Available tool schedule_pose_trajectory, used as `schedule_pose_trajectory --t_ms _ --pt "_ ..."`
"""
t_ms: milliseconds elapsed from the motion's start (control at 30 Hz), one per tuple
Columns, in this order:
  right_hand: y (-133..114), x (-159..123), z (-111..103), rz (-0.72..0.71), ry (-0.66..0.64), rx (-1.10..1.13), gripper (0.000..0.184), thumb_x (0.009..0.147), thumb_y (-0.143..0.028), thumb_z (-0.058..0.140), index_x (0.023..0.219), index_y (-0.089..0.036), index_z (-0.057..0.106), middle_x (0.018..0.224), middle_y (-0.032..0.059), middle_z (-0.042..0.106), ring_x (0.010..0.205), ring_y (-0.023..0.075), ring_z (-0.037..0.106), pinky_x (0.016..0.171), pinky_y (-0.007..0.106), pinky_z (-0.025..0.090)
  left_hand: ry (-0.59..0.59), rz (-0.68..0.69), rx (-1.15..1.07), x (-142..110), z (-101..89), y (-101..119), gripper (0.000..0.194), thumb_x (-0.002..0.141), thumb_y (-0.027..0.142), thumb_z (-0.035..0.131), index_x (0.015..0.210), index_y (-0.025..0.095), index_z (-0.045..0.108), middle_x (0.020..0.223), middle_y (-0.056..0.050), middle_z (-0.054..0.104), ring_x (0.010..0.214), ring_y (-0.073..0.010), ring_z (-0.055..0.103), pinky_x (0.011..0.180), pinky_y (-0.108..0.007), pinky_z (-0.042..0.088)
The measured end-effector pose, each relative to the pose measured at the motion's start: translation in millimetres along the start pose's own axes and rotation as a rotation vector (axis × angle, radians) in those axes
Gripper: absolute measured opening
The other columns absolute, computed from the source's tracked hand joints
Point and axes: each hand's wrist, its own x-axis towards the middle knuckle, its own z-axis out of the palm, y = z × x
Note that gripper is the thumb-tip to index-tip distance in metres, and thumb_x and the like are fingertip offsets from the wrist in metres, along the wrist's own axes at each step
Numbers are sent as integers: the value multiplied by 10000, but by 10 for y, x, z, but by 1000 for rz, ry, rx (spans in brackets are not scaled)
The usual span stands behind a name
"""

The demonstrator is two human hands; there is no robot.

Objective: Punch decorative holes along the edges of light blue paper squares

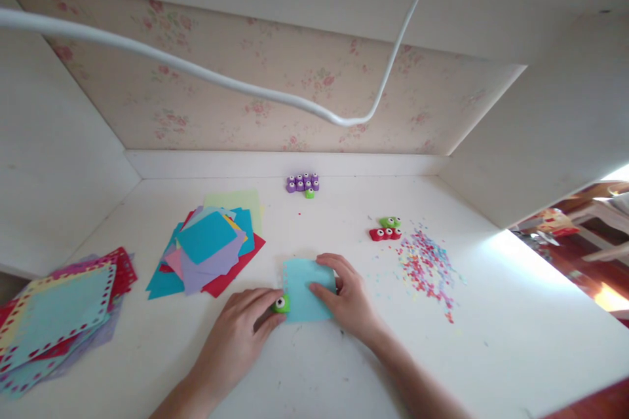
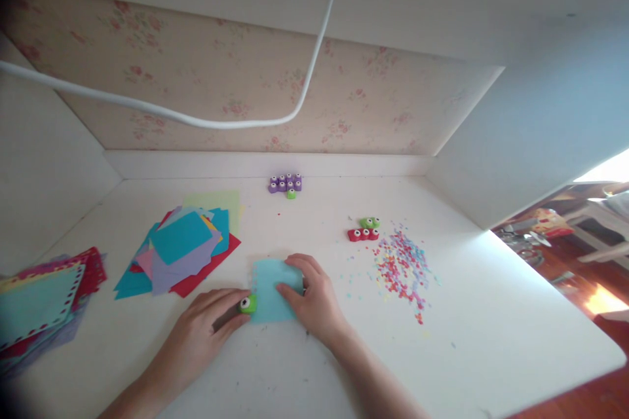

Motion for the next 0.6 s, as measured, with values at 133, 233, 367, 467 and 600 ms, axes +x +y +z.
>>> schedule_pose_trajectory --t_ms 133,233,367,467,600 --pt "-71 -33 -57 -98 -42 -158 346 885 -312 647 1222 -248 603 1348 110 537 1133 241 593 894 375 556 -18 17 46 -13 -20 22 285 924 412 608 1165 268 654 1094 -47 714 977 -225 677 859 -370 570" --pt "-123 -64 -164 -230 -90 -325 345 908 -334 624 1242 -248 614 1432 115 488 1304 291 470 1058 483 447 21 -15 94 -52 -40 21 344 907 459 614 1186 261 650 1138 -61 699 1019 -244 665 872 -386 567" --pt "-151 -106 -244 -294 -288 -486 395 908 -384 626 1286 -269 611 1406 89 546 1338 305 444 1109 550 370 -15 -22 139 -104 -54 8 344 906 445 620 1200 267 643 1123 -50 700 1013 -252 662 871 -413 554" --pt "-160 -117 -228 -290 -370 -549 401 924 -401 602 1310 -292 598 1388 63 570 1312 283 479 1148 568 294 -57 -18 136 -111 -51 19 286 920 393 615 1170 259 646 1090 -43 706 991 -249 659 874 -423 537" --pt "-166 -105 -193 -284 -342 -563 361 917 -413 613 1249 -276 644 1339 68 603 1264 274 515 1139 555 306 -66 -4 130 -94 -44 56 234 929 355 607 1134 252 652 1047 -37 712 945 -234 662 852 -403 530"
